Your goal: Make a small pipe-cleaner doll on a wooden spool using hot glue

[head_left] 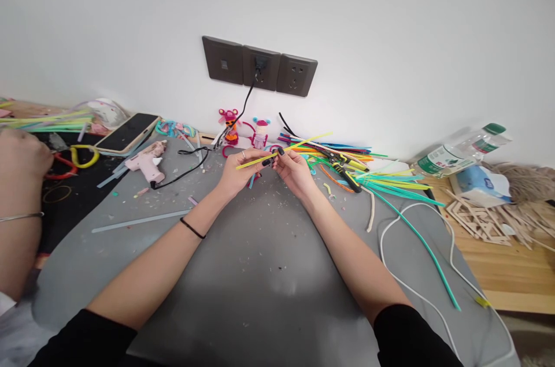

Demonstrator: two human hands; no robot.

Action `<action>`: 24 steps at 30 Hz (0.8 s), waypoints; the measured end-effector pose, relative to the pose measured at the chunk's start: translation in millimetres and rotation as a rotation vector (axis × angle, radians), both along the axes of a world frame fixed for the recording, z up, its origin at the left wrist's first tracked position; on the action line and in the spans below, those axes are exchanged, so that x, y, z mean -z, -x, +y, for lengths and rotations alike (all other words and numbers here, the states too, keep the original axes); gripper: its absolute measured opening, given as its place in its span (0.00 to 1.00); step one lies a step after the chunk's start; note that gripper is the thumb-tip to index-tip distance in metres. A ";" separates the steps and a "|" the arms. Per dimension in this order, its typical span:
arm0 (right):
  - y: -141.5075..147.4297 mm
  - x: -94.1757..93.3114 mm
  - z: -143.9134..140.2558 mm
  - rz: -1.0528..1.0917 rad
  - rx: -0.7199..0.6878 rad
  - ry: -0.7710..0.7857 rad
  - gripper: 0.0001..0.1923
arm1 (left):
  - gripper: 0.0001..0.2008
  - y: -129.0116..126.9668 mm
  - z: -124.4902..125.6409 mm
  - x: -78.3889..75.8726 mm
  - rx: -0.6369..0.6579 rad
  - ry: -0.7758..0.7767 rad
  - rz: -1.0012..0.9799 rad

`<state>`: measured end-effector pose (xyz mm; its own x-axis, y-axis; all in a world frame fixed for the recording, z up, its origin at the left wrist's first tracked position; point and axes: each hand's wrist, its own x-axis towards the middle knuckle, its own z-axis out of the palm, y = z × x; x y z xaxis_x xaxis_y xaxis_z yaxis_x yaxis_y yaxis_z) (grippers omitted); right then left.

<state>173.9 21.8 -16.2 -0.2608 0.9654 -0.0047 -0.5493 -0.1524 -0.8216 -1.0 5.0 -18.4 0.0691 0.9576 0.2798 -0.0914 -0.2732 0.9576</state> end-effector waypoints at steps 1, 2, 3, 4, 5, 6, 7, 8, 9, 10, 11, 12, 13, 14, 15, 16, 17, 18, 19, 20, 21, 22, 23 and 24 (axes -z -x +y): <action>0.9 1.3 -0.8 -0.025 -0.002 -0.026 0.14 | 0.22 -0.2 0.2 0.7 -0.017 -0.004 -0.006; 2.0 2.9 -1.4 -0.058 0.000 -0.053 0.15 | 0.23 -0.2 0.8 1.2 -0.038 0.001 -0.022; 3.3 4.7 -1.7 -0.103 0.010 -0.083 0.17 | 0.24 0.1 1.7 1.5 -0.062 0.016 -0.054; 4.8 5.9 -1.7 -0.162 0.029 -0.114 0.18 | 0.24 0.7 2.9 1.4 -0.087 0.038 -0.107; 5.9 6.0 -1.5 -0.239 0.051 -0.149 0.19 | 0.24 1.8 4.4 1.0 -0.110 0.065 -0.178; 6.3 4.5 -1.2 -0.336 0.074 -0.186 0.20 | 0.24 3.3 6.1 0.1 -0.131 0.092 -0.263; 5.3 0.9 -0.7 -0.453 0.093 -0.224 0.19 | 0.23 5.3 8.0 -1.1 -0.149 0.117 -0.353; 2.2 -5.0 -0.2 -0.589 0.100 -0.269 0.19 | 0.22 7.5 10.0 -2.6 -0.164 0.139 -0.440; -3.5 -13.2 0.2 -0.746 0.097 -0.320 0.19 | 0.20 9.8 11.9 -4.3 -0.177 0.160 -0.517; -12.2 -23.1 0.7 -0.917 0.086 -0.374 0.19 | 0.18 12.0 13.6 -6.1 -0.191 0.182 -0.581; -23.9 -34.0 1.2 -1.107 0.060 -0.448 0.18 | 0.15 13.9 14.9 -8.0 -0.208 0.206 -0.632; -38.4 -44.9 1.7 -1.310 0.050 -0.521 0.14 | 0.11 15.2 15.9 -9.9 -0.224 0.230 -0.670; -54.7 -54.9 2.3 -1.511 0.054 -0.542 0.12 | 0.08 15.9 16.3 -11.8 -0.240 0.255 -0.698; -72.1 -63.3 3.0 -1.698 0.077 -0.492 0.12 | 0.05 15.9 16.3 -13.7 -0.250 0.280 -0.718; -89.3 -69.6 4.0 -1.864 0.127 -0.384 0.13 | 0.04 15.3 15.7 -15.5 -0.253 0.303 -0.731; -105.3 -73.7 5.3 -2.013 0.158 -0.274 0.14 | 0.04 14.2 14.8 -17.2 -0.249 0.323 -0.739; -119.2 -75.7 6.8 -2.134 0.135 -0.160 0.16 | 0.05 12.7 13.6 -18.8 -0.240 0.340 -0.743; -130.3 -76.1 8.5 -2.206 0.069 -0.040 0.15 | 0.06 11.1 12.3 -20.1 -0.228 0.353 -0.744; -138.6 -75.5 10.3 -2.229 -0.029 0.024 0.12 | 0.07 9.5 11.2 -21.0 -0.215 0.365 -0.744; -144.1 -74.4 11.9 -2.226 -0.103 0.049 0.07 | 0.07 8.1 10.2 -21.5 -0.204 0.378 -0.743; -147.2 -73.3 13.2 -2.210 -0.163 0.056 0.03 | 0.08 7.1 9.5 -21.6 -0.193 0.390 -0.742; -148.7 -72.5 14.2 -2.190 -0.200 0.044 0.01 | 0.08 6.3 8.9 -21.4 -0.180 0.399 -0.739; -149.2 -72.3 14.7 -2.178 -0.214 0.029 0.04 | 0.08 5.8 8.5 -21.1 -0.167 0.406 -0.735; -149.3 -72.5 15.0 -2.168 -0.207 0.016 0.05 | 0.08 5.4 8.2 -20.7 -0.154 0.412 -0.731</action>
<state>323.2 36.7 56.3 0.0881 0.9289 -0.3597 0.9961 -0.0821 0.0320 -6.4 13.2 2.3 -0.1329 0.9765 -0.1696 -0.7158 0.0238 0.6979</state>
